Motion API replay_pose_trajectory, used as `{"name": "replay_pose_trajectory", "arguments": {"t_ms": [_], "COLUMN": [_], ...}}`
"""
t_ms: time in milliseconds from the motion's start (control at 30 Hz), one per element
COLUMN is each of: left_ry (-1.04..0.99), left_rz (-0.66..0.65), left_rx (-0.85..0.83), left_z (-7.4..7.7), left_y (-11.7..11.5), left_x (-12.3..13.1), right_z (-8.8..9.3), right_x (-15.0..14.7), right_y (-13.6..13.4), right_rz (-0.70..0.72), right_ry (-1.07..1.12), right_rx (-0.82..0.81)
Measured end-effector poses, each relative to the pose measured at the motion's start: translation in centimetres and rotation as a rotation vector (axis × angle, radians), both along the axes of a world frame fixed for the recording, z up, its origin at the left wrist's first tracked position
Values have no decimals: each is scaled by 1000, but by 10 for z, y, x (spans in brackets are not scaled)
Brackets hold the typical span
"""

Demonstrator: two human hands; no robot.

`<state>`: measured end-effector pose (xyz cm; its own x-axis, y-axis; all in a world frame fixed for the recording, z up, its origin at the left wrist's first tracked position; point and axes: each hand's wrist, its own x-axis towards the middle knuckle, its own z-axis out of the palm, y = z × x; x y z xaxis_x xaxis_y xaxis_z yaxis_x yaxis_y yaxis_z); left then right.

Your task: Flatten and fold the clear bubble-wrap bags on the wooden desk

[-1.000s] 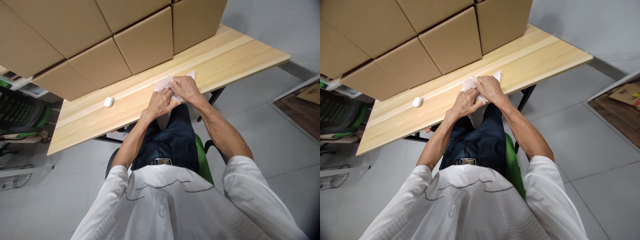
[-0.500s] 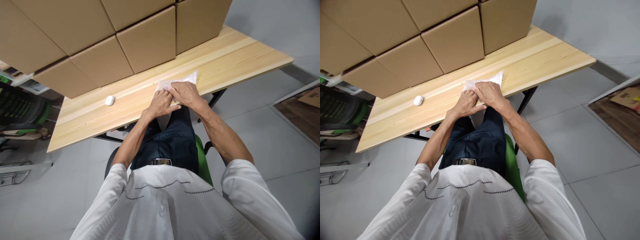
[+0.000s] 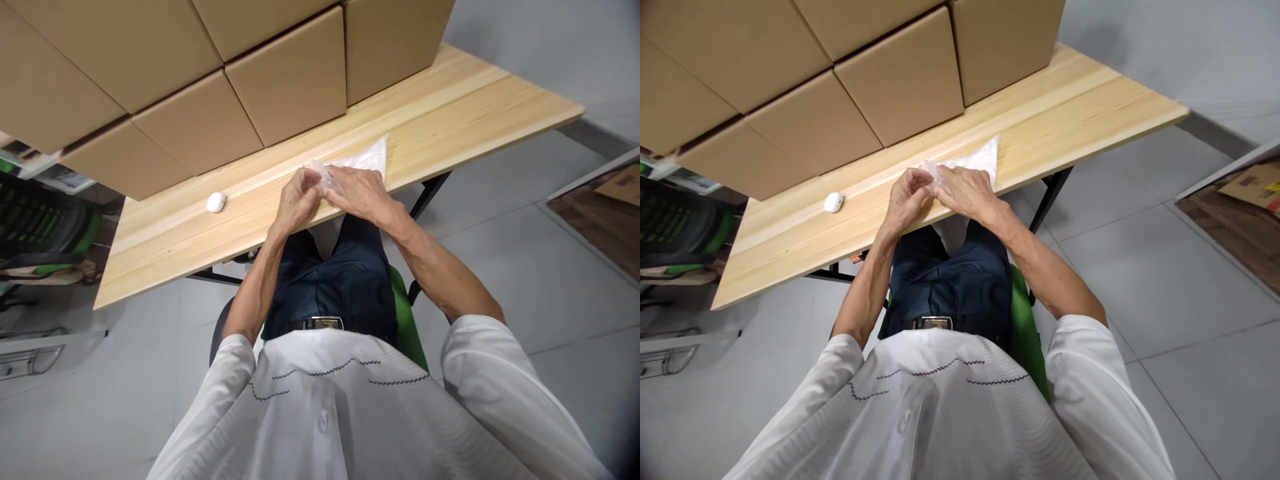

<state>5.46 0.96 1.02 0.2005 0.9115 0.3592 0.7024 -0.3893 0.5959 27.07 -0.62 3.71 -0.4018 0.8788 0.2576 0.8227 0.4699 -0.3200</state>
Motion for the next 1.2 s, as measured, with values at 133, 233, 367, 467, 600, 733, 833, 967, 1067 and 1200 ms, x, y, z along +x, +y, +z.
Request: {"name": "replay_pose_trajectory", "arguments": {"t_ms": [133,233,367,467,600,733,833,967,1067,1200], "left_ry": [2,31,40,42,80,173,225,266,277,312], "left_rz": [95,94,62,58,105,158,177,181,182,187], "left_rx": [-47,-28,15,32,80,152,180,166,147,94], "left_z": [8,12,11,7,2,-4,-7,-8,-7,-5], "left_y": [6,11,17,20,19,12,7,3,0,-6], "left_x": [2,3,7,8,6,0,-5,-10,-10,-14], "right_z": [-7,-7,-3,-1,-3,-4,-3,-5,-9,-17], "right_x": [0,-1,-3,-4,-7,-9,-9,-7,-7,-5], "right_y": [2,1,-2,-3,-2,-2,-3,-4,-3,-1], "right_rz": [-10,2,22,20,-8,-64,-47,45,73,107], "right_ry": [-14,-12,-3,-14,-35,-28,-37,-41,-52,-91], "right_rx": [10,6,0,-4,-15,-42,-41,-1,19,32]}}
